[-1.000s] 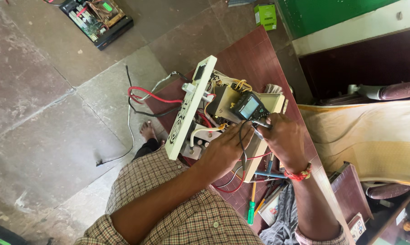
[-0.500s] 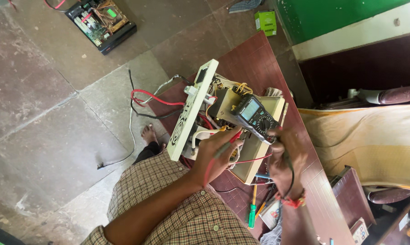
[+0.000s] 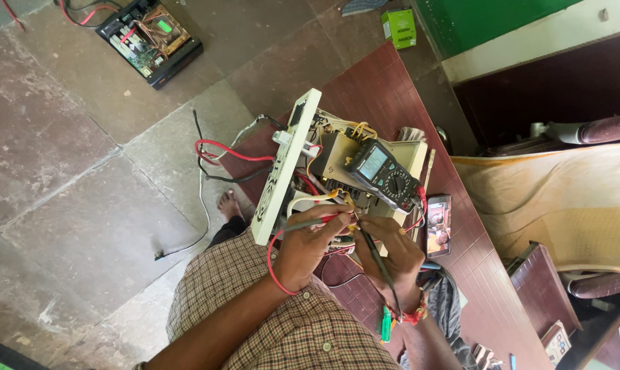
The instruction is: The person uses a multimeter to test an open electronic device on a table. They connect the multimeter probes to various points inside the device, adjust the dial, and observe the readings.
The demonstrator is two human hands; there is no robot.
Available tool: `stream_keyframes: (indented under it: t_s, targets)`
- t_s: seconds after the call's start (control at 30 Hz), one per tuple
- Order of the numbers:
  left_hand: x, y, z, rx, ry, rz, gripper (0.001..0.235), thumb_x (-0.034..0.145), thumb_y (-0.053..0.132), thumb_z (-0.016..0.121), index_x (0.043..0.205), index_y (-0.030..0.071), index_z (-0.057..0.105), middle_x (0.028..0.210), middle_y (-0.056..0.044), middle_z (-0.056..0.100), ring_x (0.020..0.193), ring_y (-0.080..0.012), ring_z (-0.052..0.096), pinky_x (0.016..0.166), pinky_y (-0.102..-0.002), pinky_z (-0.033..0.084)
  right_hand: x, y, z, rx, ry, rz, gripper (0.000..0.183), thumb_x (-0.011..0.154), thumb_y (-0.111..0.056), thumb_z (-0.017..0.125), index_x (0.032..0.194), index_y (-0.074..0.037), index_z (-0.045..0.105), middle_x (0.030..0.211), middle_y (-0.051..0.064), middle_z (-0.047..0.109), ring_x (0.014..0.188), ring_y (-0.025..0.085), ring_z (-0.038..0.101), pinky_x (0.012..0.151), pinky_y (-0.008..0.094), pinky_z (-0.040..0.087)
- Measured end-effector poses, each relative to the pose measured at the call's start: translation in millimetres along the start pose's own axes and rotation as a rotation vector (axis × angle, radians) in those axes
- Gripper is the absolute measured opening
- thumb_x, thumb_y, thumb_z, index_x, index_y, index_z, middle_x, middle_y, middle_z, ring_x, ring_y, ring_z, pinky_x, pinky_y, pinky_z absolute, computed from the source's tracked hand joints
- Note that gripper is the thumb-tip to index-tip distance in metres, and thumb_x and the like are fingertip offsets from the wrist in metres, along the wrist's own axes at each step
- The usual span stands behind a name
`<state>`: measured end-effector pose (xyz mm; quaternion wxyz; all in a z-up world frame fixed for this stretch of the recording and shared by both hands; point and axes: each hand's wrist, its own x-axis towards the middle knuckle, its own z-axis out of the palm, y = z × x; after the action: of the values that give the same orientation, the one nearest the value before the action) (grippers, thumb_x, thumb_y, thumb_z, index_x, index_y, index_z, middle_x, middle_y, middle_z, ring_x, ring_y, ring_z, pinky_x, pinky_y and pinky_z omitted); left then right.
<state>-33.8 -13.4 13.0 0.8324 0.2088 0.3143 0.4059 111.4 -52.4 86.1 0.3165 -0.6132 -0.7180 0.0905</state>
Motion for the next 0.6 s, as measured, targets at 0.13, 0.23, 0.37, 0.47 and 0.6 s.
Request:
stream_keyframes:
  t_s: [0.13,0.23,0.37,0.47,0.6]
  targets:
    - [-0.9,-0.4,1.5,0.013,0.045,-0.019,0.024,0.095,0.01,0.071,0.114,-0.005,0.074,0.107,-0.012,0.076,0.098,-0.017,0.074,0.088,-0.03,0.06,-3.1,1.2,5.7,-0.021,0.022,-0.017,0.021,0.081,-0.001,0.083,0.097,0.0,0.071,0.102,0.016,0.076,0.085,0.022,0.078,0.067,0.028,0.063]
    - [-1.4,-2.4,3.6,-0.058,0.066,-0.05,0.025,0.094,0.01,0.072,0.114,-0.005,0.074,0.106,-0.012,0.076,0.096,-0.0162,0.073,0.087,-0.03,0.059,-6.2,0.3,7.0,-0.041,0.039,-0.026,0.023,0.079,0.0,0.084,0.098,0.001,0.071,0.102,0.015,0.075,0.088,0.024,0.077,0.072,0.031,0.063]
    - [-1.3,-4.1,4.2,-0.069,0.064,-0.059,0.025,0.094,0.009,0.072,0.114,-0.005,0.074,0.105,-0.012,0.076,0.096,-0.0166,0.073,0.088,-0.03,0.059,-5.9,0.1,5.0,-0.038,0.027,-0.041,0.024,0.079,0.0,0.084,0.1,0.001,0.071,0.105,0.014,0.075,0.093,0.025,0.077,0.075,0.031,0.063]
    - [-0.9,-4.1,4.5,-0.078,0.07,-0.064,0.024,0.094,0.008,0.072,0.114,-0.006,0.074,0.104,-0.012,0.076,0.096,-0.0168,0.073,0.088,-0.03,0.058,-4.5,-0.9,4.2,-0.029,0.023,-0.036,0.025,0.079,0.001,0.084,0.1,0.001,0.071,0.106,0.014,0.075,0.095,0.026,0.076,0.077,0.032,0.063]
    - [-1.2,-4.8,4.4,-0.089,0.072,-0.072,0.024,0.094,0.007,0.072,0.114,-0.006,0.074,0.104,-0.012,0.076,0.096,-0.0167,0.073,0.089,-0.029,0.058,-5.0,-2.0,5.9,-0.018,0.034,-0.032,0.025,0.078,0.001,0.084,0.099,0.002,0.07,0.106,0.014,0.074,0.096,0.027,0.076,0.079,0.032,0.063]
